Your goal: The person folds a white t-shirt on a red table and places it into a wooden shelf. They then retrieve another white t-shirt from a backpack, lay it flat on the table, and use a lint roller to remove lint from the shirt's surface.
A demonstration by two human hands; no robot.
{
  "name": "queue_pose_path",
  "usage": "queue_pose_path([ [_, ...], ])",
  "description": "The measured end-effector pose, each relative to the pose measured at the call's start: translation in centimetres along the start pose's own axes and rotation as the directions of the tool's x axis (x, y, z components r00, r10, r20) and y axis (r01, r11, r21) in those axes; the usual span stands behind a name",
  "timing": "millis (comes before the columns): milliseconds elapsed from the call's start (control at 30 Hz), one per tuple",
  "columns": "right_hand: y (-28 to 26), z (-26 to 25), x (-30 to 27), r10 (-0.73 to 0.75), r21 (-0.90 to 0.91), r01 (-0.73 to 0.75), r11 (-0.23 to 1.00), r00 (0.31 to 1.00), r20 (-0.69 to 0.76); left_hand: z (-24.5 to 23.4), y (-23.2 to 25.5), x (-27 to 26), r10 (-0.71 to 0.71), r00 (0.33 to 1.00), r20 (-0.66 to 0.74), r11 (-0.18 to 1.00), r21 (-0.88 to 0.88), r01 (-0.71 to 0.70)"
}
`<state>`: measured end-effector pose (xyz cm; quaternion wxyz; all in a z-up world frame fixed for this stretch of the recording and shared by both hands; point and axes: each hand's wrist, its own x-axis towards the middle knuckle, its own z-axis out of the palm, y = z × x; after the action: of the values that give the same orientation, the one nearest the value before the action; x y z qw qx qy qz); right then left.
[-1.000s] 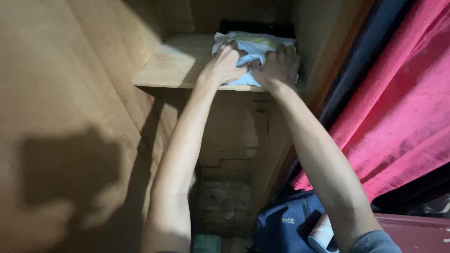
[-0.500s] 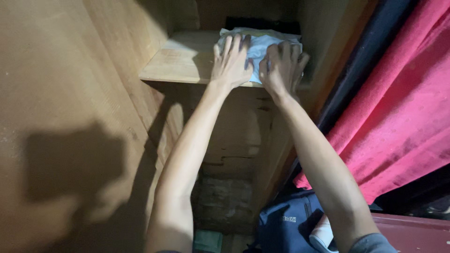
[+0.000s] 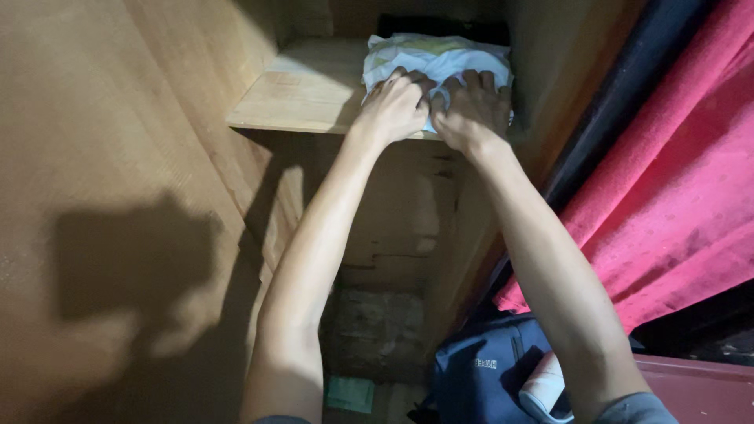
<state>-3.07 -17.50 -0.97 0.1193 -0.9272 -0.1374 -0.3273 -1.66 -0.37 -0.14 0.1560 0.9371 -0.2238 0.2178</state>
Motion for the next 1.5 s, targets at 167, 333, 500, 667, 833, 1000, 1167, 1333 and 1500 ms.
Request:
queue_pose_path([
  [167,-0.1,-1.2,0.3,0.015,-0.035,-0.013,0.999,0.998,0.056,-1.1,0.5,0.5,0.002,1.000,0.002,1.000,-0.028,-0.002],
  [333,0.0,-1.0,-0.1,-0.057,-0.044,0.057,0.997,0.998,0.007,0.2,-0.3,1.1,0.076,0.996,0.044,0.989,0.123,-0.081],
  [500,0.2,-0.9,-0.8,-0.077,-0.029,0.076,0.997,0.996,-0.035,1.2,-1.1,1.3,-0.033,0.994,0.109,0.997,0.077,0.025],
  [667,0.0,-1.1,-1.1,-0.062,0.031,0.065,0.997,0.994,-0.085,0.2,0.0,0.7,-0.059,0.994,0.088,0.992,0.119,0.049],
  [833,-0.2,-2.2,-2.5,-0.168,0.050,0.190,0.980,0.943,-0.289,-1.6,2.2,-1.0,-0.132,0.985,0.112,0.978,0.178,0.111],
  [1000,-0.2,-5.0,-7.8,-0.270,0.030,0.290,0.957,0.920,-0.284,-3.5,4.1,-3.3,0.024,0.999,-0.047,0.985,0.169,-0.016],
  [1167,0.0,-7.6,-14.8,-0.426,0.089,0.450,0.889,0.882,-0.203,-3.6,5.8,-4.8,0.056,0.998,-0.010,0.985,0.165,-0.054],
  [1333,1.2,-8.9,-20.6,-0.509,0.197,0.522,0.830,0.853,-0.119,-0.7,8.4,-2.8,-0.048,0.980,0.192,0.938,0.346,-0.022],
  [1500,4.4,-9.3,-24.1,-0.449,0.295,0.445,0.846,0.892,-0.060,1.5,9.0,-0.8,-0.036,0.998,0.059,0.955,0.296,0.017],
])
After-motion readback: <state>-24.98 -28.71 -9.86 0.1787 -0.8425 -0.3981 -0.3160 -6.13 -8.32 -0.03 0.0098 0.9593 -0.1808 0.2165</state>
